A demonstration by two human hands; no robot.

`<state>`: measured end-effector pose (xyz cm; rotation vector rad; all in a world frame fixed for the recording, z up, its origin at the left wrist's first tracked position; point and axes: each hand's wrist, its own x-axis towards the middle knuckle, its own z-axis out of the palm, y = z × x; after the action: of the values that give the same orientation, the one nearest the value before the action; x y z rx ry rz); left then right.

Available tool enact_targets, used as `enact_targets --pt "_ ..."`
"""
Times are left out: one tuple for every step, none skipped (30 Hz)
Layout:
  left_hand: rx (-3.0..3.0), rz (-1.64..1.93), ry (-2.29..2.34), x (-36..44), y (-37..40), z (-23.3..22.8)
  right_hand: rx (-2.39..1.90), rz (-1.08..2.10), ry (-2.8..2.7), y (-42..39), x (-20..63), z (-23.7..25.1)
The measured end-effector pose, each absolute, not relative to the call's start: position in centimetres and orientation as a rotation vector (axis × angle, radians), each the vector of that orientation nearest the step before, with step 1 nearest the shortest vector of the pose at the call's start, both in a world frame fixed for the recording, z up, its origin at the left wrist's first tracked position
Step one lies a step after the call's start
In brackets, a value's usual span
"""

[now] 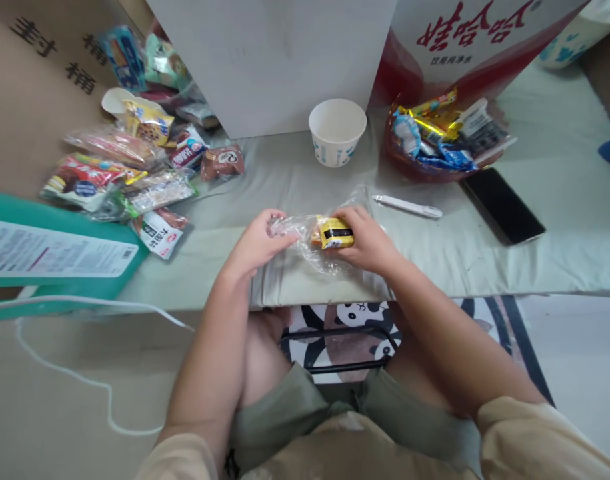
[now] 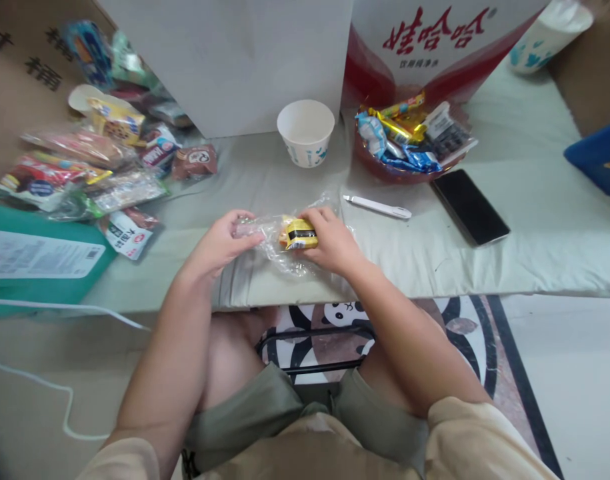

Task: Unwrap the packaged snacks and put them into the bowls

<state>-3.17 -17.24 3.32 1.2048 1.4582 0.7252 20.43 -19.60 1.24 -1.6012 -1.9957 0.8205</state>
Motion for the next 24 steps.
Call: enact_targets --pt "1.197 0.681 1.447 -3.4 -17.3 3.4 -1.557 0.839 -1.978 -19.6 20.7 1.2" --pt "1.168 0.658 1.424 -3.5 -17.4 3.5 -1.511 0.863 -1.965 -19.5 20.9 1.2" --pt "1.119 0.659 1.386 -3.5 -17.4 3.7 -1.465 0.902 -1.953 -19.5 21.1 1.2" --pt "1.054 0.681 1.333 -3.3 -17.5 3.9 -1.426 0.96 -1.934 -19.6 21.2 1.3" --pt "0.975 0.717 1.27 -3.0 -17.6 4.1 -1.397 1.026 -1.906 -19.7 21.3 1.4" --pt "0.891 0.757 1.206 -2.6 -17.8 4.3 -1.381 1.08 -1.867 -19.8 21.4 1.4" --pt "0.813 0.791 1.15 -2.0 -17.9 4.4 -1.38 1.101 -1.826 -19.9 21.4 1.4" --pt "0.751 0.813 1.111 -1.4 -18.1 4.5 -1.387 1.079 -1.789 -20.0 21.3 1.3" --pt "0.715 0.823 1.095 -0.8 -18.3 4.5 -1.398 1.023 -1.763 -20.1 21.3 1.2" --pt "0.702 0.826 1.102 -0.2 -18.5 4.4 -1.406 0.951 -1.744 -20.1 21.2 1.0" --pt "0.706 0.829 1.126 0.4 -18.7 4.2 -1.408 0.891 -1.731 -20.1 21.2 0.8" --pt "0.715 0.834 1.158 0.8 -18.7 4.0 -1.405 0.857 -1.718 -20.1 21.2 0.6" --pt "0.721 0.846 1.189 1.1 -18.7 3.8 -1.398 0.853 -1.708 -20.1 21.2 0.5" --pt "0.723 0.86 1.214 1.3 -18.6 3.6 -1.392 0.874 -1.7 -20.1 21.2 0.4" --pt "0.723 0.872 1.226 1.3 -18.5 3.5 -1.389 0.906 -1.693 -20.1 21.3 0.4" --pt "0.722 0.878 1.229 1.3 -18.3 3.4 -1.388 0.942 -1.691 -20.1 21.4 0.5" --pt "0.721 0.876 1.229 1.2 -18.1 3.4 -1.384 0.979 -1.696 -20.1 21.5 0.7" --pt "0.722 0.874 1.232 1.1 -17.9 3.4 -1.376 1.016 -1.704 -20.1 21.6 0.9" --pt "0.728 0.882 1.241 0.9 -17.8 3.4 -1.365 1.052 -1.714 -20.1 21.7 1.2" --pt "0.737 0.901 1.259 0.9 -17.6 3.5 -1.354 1.082 -1.725 -20.1 21.8 1.4" --pt "0.747 0.93 1.284 0.9 -17.5 3.5 -1.344 1.107 -1.737 -20.1 21.9 1.6" --pt "0.758 0.965 1.312 0.9 -17.4 3.6 -1.336 1.126 -1.747 -20.2 21.9 1.7" --pt "0.766 1.0 1.336 1.0 -17.2 3.6 -1.33 1.142 -1.754 -20.2 21.9 1.8" --pt "0.767 1.029 1.356 1.1 -17.1 3.6 -1.327 1.154 -1.76 -20.2 22.0 1.8"
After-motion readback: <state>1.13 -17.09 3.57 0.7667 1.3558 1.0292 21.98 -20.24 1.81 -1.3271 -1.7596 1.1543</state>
